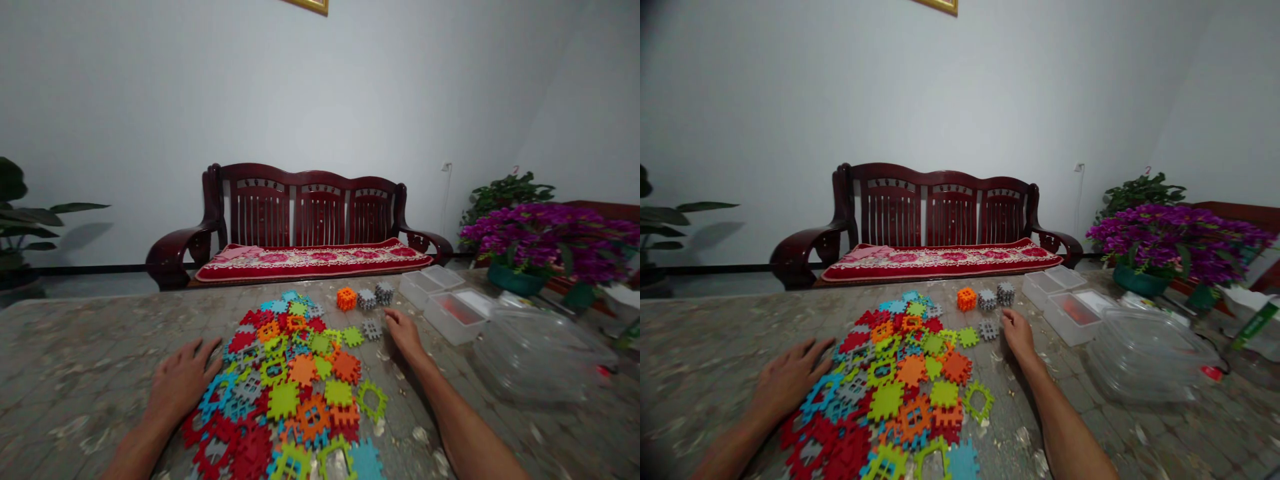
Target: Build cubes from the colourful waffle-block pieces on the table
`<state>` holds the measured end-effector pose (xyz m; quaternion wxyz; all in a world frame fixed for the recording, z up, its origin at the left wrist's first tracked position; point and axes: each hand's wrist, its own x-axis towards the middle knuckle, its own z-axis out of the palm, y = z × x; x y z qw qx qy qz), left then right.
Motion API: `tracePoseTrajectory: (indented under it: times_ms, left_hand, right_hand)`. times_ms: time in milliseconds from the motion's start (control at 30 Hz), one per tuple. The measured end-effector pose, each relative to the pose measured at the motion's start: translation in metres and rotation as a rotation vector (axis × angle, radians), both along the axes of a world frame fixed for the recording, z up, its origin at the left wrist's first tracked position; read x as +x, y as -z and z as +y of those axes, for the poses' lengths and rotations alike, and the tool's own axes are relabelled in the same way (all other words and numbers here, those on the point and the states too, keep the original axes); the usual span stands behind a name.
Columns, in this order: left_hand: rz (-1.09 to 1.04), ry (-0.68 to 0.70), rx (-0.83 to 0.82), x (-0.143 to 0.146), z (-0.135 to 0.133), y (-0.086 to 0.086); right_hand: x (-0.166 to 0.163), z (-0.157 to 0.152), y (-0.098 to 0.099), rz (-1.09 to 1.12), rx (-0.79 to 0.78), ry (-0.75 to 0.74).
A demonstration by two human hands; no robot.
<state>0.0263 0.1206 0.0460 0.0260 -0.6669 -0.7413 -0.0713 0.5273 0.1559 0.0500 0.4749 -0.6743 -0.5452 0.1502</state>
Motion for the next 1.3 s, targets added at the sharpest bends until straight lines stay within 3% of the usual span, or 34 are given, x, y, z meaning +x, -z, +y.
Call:
tracePoseTrajectory:
  times_ms: [133, 333, 633, 900, 1067, 1300]
  left_hand:
    - [-0.016, 0.008, 0.007, 0.0, 0.0, 0.0]
    - [-0.024, -0.002, 0.029, 0.002, -0.001, -0.001]
    - [-0.012, 0.005, 0.0, 0.002, -0.001, -0.002]
    - [-0.009, 0.018, 0.017, 0.0, 0.0, 0.002]
    - [-0.028, 0.012, 0.029, -0.004, 0.003, 0.006]
    - [-0.015, 0.013, 0.032, -0.006, 0.004, 0.012]
  right_hand:
    - [0.0, -0.004, 0.003, -0.187, -0.14, 0.035]
    - [-0.026, -0.019, 0.0, -0.512, -0.132, -0.036]
    - [-0.022, -0.02, -0.002, -0.548, -0.186, -0.079]
    - [-0.011, -0.015, 0.003, -0.512, -0.107, -0.021]
    - [0.007, 0.005, -0.021, -0.344, -0.017, 0.135]
    - [0.029, 0.045, -0.058, -0.384, -0.117, 0.292]
